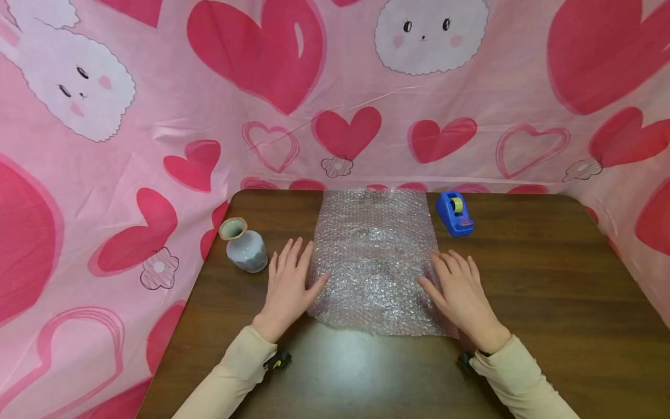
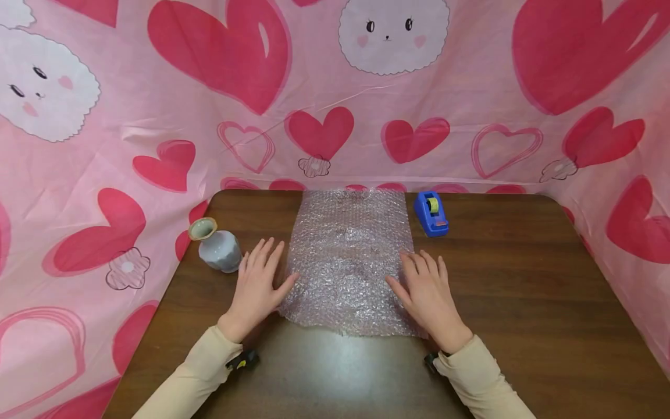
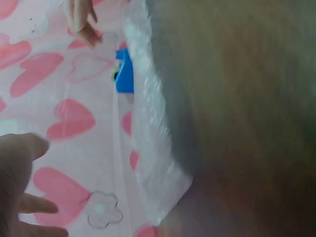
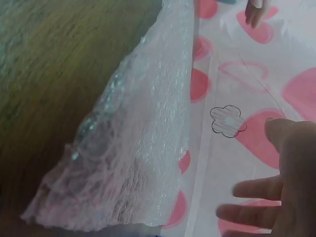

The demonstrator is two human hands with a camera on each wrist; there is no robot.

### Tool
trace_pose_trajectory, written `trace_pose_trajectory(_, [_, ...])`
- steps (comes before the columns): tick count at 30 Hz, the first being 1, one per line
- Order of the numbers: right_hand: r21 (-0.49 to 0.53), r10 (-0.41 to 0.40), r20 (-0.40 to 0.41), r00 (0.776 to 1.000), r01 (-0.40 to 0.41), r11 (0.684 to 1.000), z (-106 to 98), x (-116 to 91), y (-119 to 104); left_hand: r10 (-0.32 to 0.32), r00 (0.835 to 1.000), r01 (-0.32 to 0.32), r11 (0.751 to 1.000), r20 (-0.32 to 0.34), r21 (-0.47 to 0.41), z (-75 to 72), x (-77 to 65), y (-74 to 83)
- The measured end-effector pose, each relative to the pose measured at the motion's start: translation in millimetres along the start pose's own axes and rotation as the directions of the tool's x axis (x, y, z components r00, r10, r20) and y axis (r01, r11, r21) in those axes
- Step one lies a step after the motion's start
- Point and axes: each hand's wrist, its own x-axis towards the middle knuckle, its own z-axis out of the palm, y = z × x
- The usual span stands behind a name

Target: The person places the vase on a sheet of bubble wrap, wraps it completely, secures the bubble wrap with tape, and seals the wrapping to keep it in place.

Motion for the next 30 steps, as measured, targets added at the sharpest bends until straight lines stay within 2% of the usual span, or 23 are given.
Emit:
trace_pose_trajectory(2, [0.001,0.005,0.016,1.0,-0.005,1.0,-1.2,0.0,0.3,0.013,0.993,-0.018,0.999,-0.115,-0.043,-5.2,2.0,-3.9])
trace_pose_trajectory(3, [0.004,0.007,0.024,1.0,-0.007,1.0,-2.1,-0.2,0.4,0.018,0.984,-0.03,0.997,-0.176,-0.065,-8.1,3.3,-7.2])
trace_pose_trajectory(6, [0.019,0.005,0.032,0.999,-0.005,1.0,-3.7,-0.6,0.9,-0.002,0.938,-0.041,0.992,-0.346,-0.118,-20.2,7.2,-19.3])
trace_pose_trajectory(8, [0.026,-0.005,0.026,1.0,0.005,1.0,-4.7,-0.4,1.0,-0.056,0.895,-0.008,0.99,-0.442,-0.143,-30.9,9.2,-30.3])
trace_pose_trajectory(11, [0.028,-0.014,0.026,1.0,0.014,1.0,-5.5,-0.5,1.0,-0.184,0.809,0.082,0.976,-0.558,-0.203,-46.7,11.1,-47.7])
trace_pose_trajectory(13, [0.024,-0.014,0.031,0.999,0.014,1.0,-6.0,-0.8,1.2,-0.266,0.758,0.144,0.959,-0.595,-0.245,-54.1,11.4,-57.6])
trace_pose_trajectory(15, [0.016,-0.014,0.034,0.999,0.014,1.0,-6.2,-1.1,1.7,-0.338,0.73,0.195,0.936,-0.595,-0.293,-57.9,11.2,-65.6])
trace_pose_trajectory(17, [0.011,-0.015,0.036,0.999,0.015,1.0,-5.9,-1.2,1.9,-0.398,0.72,0.244,0.912,-0.569,-0.328,-59.0,10.3,-72.5])
trace_pose_trajectory(20, [0.011,-0.022,0.035,0.999,0.021,1.0,-4.7,-1.5,2.6,-0.474,0.718,0.305,0.873,-0.51,-0.381,-56.0,8.9,-81.6])
trace_pose_trajectory(22, [0.013,-0.028,0.036,0.999,0.028,1.0,-3.9,-1.8,2.9,-0.498,0.721,0.33,0.858,-0.481,-0.395,-52.9,8.3,-86.9])
trace_pose_trajectory(27, [0.008,-0.039,0.036,0.999,0.039,0.999,-2.5,-1.4,4.1,-0.486,0.76,0.334,0.861,-0.431,-0.383,-47.8,9.6,-95.3])
trace_pose_trajectory(30, [0.003,-0.043,0.042,0.998,0.042,0.999,-3.0,-0.7,3.9,-0.48,0.767,0.325,0.863,-0.425,-0.388,-46.9,12.3,-97.2])
